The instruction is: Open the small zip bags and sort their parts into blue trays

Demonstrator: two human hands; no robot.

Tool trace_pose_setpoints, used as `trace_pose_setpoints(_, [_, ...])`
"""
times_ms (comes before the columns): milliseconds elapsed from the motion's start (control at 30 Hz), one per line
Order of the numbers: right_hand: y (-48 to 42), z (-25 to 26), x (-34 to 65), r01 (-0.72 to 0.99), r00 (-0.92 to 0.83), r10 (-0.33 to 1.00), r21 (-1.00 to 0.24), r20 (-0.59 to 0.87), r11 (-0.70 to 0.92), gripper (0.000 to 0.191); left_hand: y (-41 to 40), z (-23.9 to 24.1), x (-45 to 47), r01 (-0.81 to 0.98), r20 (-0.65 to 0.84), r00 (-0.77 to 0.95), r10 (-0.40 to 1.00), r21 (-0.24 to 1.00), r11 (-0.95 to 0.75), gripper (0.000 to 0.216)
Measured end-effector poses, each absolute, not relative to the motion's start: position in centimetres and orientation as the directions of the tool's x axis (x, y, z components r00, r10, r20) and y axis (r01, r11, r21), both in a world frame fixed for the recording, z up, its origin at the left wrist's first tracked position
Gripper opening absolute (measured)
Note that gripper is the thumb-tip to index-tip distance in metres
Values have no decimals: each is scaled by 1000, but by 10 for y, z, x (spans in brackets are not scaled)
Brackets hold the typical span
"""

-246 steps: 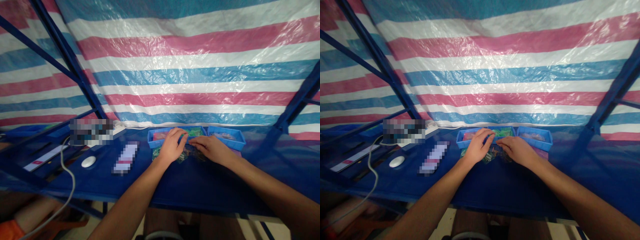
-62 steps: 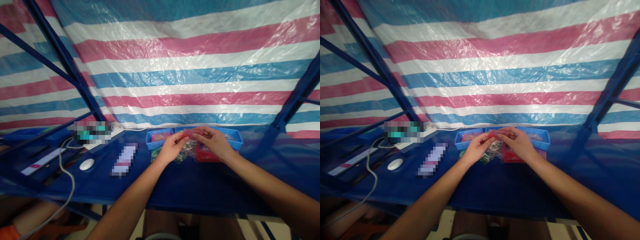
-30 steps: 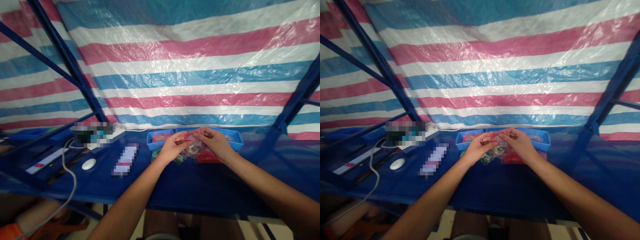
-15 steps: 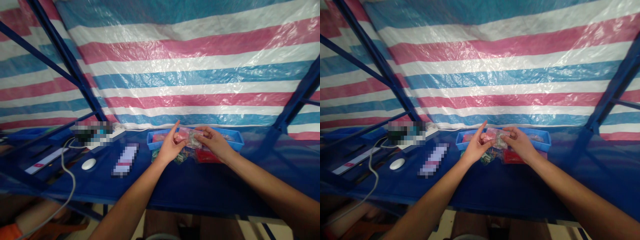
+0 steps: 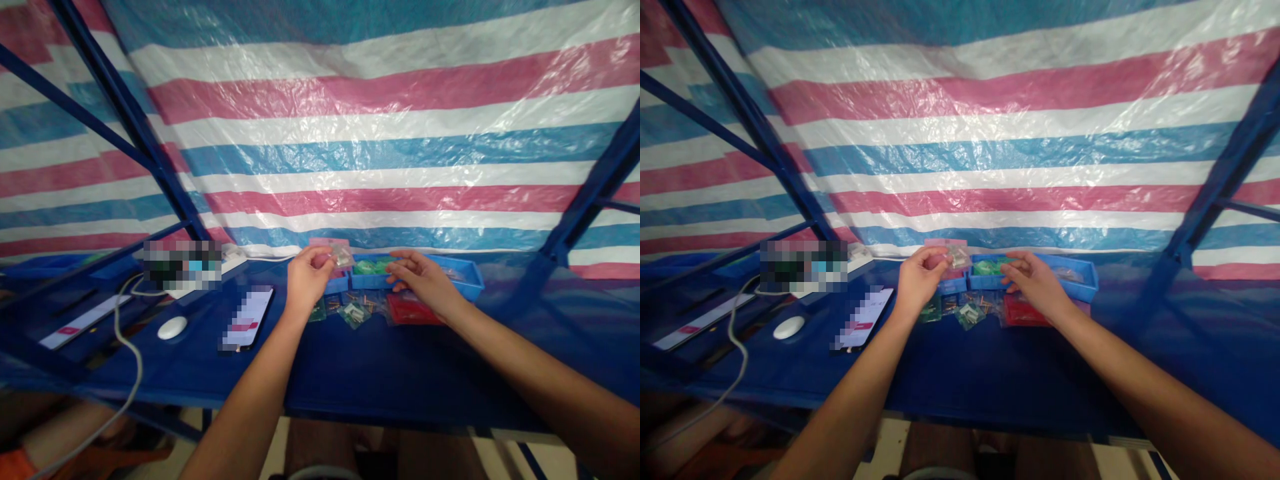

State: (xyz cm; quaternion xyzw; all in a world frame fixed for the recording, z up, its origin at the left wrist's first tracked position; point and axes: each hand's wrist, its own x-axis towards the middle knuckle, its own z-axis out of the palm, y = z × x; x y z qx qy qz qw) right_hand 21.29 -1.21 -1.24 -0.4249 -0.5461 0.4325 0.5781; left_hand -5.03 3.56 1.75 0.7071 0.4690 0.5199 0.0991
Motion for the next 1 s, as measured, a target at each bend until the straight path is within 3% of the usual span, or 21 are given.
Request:
trace_pose_setpoints(133, [-15,-10,211,16,-3,967,-967,255,255,51,46,19,-68,727,546,-20,837,583,-363,19])
trace_pose_setpoints(367, [-17,-13,211,190,-123,943,-926,308,327,43,50,8,-67,845,453,146,879,405,-349,19])
trace_pose_setpoints(500, [-23,-14,209,471,-198,880,-746,432,472,34,46,6,-67,905,441,198,875,261,-337,25])
trace_pose_setpoints(633, [-33,-6,205,613,-351,801,-528,484,588,26,37,7,-65,952,506,173,845,133,-274,32])
trace_pose_setpoints(767, [-38,8,214,708,-532,748,-276,396,650,35,28,10,-60,964,609,152,779,83,-253,39])
trace_pose_setpoints(833, [-37,14,224,747,-556,764,-206,326,632,45,27,11,-59,961,610,167,774,73,-265,46])
trace_pose_setpoints(1000, [-31,15,245,744,-572,801,-298,179,598,54,30,10,-58,958,474,181,862,114,-264,60])
